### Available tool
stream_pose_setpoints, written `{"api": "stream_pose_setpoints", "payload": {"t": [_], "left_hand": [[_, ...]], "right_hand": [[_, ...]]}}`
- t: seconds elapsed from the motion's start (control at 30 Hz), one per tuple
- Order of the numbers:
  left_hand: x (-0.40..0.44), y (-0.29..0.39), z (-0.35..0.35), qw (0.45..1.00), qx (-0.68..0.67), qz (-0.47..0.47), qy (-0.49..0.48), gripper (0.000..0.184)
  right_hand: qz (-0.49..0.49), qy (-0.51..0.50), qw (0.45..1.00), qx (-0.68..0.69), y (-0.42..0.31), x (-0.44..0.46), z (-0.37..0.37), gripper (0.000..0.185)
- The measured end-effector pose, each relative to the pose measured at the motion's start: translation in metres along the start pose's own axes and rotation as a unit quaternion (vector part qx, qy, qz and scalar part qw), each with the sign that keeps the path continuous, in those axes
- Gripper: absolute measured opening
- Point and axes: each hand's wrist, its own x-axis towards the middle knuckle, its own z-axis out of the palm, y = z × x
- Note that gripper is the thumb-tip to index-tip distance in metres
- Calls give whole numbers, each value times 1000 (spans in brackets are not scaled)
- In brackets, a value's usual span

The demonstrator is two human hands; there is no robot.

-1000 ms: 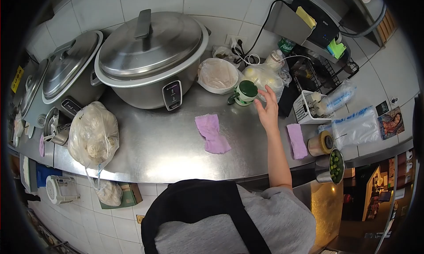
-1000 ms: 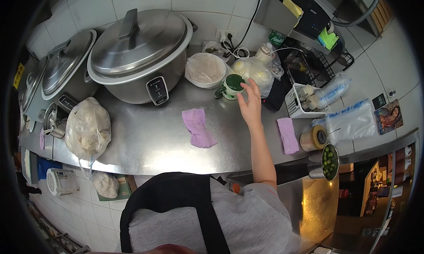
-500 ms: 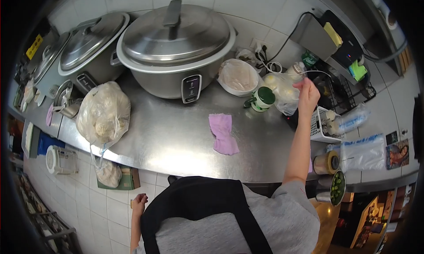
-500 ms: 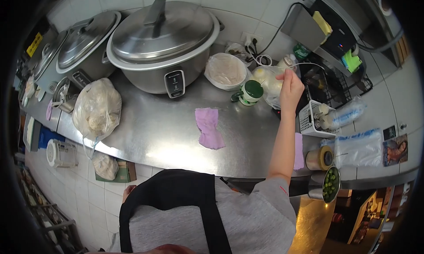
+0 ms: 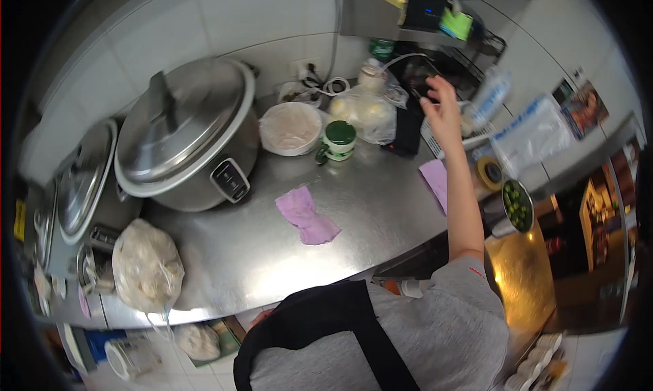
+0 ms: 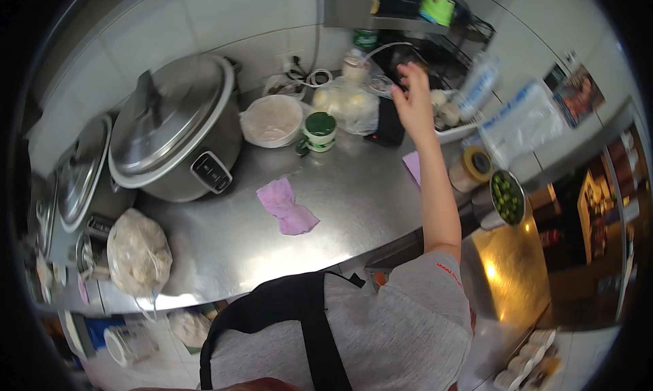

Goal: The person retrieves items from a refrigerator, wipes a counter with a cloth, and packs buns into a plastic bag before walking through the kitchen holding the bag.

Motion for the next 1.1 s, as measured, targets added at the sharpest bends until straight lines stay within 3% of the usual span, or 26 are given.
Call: {"api": "stream_pose_setpoints", "payload": {"t": [0.1, 0.17, 0.2, 0.37, 0.43, 0.57, 0.7, 0.77, 0.83, 0.87, 0.97, 1.03, 1.07, 1.1], "left_hand": [[12, 19, 4, 996, 8, -15, -82, 37], [22, 36, 3, 989, 28, -30, -140, 38], [27, 44, 3, 985, 42, -36, -164, 38], [42, 93, 8, 959, 103, -60, -257, 38], [48, 121, 23, 936, 212, 13, -279, 39], [66, 126, 64, 923, 285, 104, -238, 34], [87, 120, 138, 885, 334, 192, -263, 36], [91, 122, 181, 863, 357, 225, -277, 37], [90, 132, 218, 788, 448, 274, -321, 37], [88, 140, 234, 777, 454, 273, -339, 39], [96, 153, 259, 760, 477, 286, -337, 39], [100, 156, 266, 761, 488, 305, -300, 39], [101, 157, 269, 760, 496, 312, -283, 39], [103, 158, 271, 756, 505, 319, -268, 39]], "right_hand": [[22, -31, 992, -122, -2, -58, -34, 41], [80, -43, 988, -127, -15, -103, -61, 40], [166, -53, 980, -95, -28, -124, -76, 40], [251, -33, 947, -199, -33, -236, -142, 39], [276, -32, 936, -216, -36, -268, -166, 38], [346, 2, 919, -187, -37, -293, -195, 34], [298, 4, 935, -190, 9, -286, -200, 32], [249, -54, 952, -171, 37, -270, -188, 32], [215, -110, 959, -147, 64, -248, -172, 32], [224, -129, 956, -140, 80, -240, -163, 33], [172, -152, 964, -132, 128, -216, -136, 32], [192, -145, 950, -199, 151, -212, -117, 28], [166, -208, 925, -272, 166, -215, -108, 28], [152, -209, 930, -262, 168, -210, -106, 28]]}}
